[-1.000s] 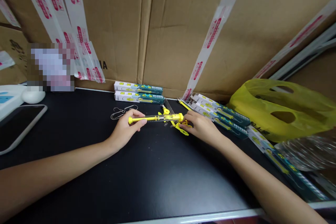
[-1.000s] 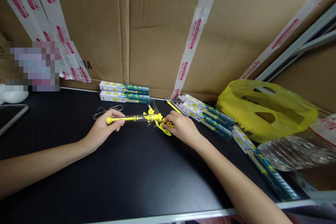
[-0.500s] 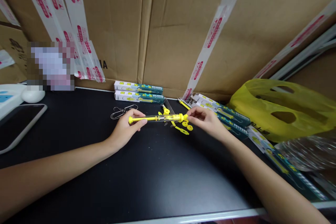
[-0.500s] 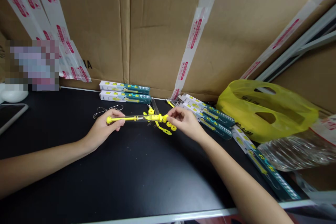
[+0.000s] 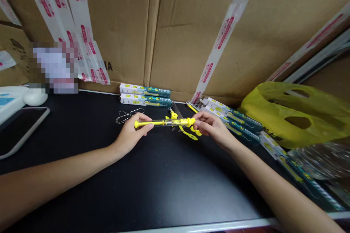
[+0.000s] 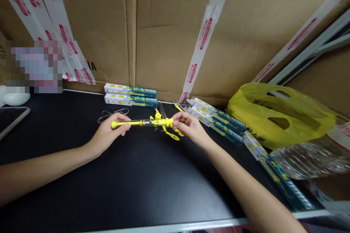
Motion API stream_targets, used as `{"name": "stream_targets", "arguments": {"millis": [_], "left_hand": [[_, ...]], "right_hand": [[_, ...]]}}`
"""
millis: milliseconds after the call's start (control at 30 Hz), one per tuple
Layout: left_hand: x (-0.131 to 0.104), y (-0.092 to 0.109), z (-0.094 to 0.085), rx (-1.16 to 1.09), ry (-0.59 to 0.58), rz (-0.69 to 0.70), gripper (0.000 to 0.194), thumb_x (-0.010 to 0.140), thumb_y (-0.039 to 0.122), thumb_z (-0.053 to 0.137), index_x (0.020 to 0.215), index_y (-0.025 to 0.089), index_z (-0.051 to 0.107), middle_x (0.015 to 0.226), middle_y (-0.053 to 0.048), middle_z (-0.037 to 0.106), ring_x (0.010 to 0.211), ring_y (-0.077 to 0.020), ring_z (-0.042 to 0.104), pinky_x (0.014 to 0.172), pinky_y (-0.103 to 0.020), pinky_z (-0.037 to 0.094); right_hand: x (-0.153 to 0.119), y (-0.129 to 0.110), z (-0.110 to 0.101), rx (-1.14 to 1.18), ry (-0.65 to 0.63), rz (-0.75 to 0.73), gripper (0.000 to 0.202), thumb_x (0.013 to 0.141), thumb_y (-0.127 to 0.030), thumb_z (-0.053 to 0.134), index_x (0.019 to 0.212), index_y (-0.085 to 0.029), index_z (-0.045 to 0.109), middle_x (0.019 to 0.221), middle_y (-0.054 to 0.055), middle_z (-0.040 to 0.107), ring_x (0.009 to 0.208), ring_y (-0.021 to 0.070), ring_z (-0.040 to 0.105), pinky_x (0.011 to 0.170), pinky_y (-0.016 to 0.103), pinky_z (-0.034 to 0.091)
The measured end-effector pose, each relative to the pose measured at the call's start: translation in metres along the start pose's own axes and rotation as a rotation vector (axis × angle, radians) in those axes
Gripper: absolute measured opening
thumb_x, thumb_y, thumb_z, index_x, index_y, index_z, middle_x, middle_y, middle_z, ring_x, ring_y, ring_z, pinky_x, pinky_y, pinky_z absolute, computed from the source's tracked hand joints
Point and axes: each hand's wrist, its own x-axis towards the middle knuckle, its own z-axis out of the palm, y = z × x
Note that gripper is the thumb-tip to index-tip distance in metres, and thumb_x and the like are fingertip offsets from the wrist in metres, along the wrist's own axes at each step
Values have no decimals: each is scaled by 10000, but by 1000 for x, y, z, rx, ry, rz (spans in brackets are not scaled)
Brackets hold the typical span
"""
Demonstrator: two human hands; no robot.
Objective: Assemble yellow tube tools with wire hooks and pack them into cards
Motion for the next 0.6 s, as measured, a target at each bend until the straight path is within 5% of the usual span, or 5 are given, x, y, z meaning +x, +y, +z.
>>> {"name": "stream_targets", "arguments": {"millis": [600], "left_hand": [[1, -1, 0, -24, -20, -15, 186, 789, 297, 627, 905, 177, 546, 690, 48, 525, 599, -74, 491, 588, -208, 394]], "right_hand": [[-3, -1, 1, 13, -84, -73, 202, 846, -369, 575, 871, -192, 482, 688, 2, 611, 484, 74, 423, 410, 195, 270]]}}
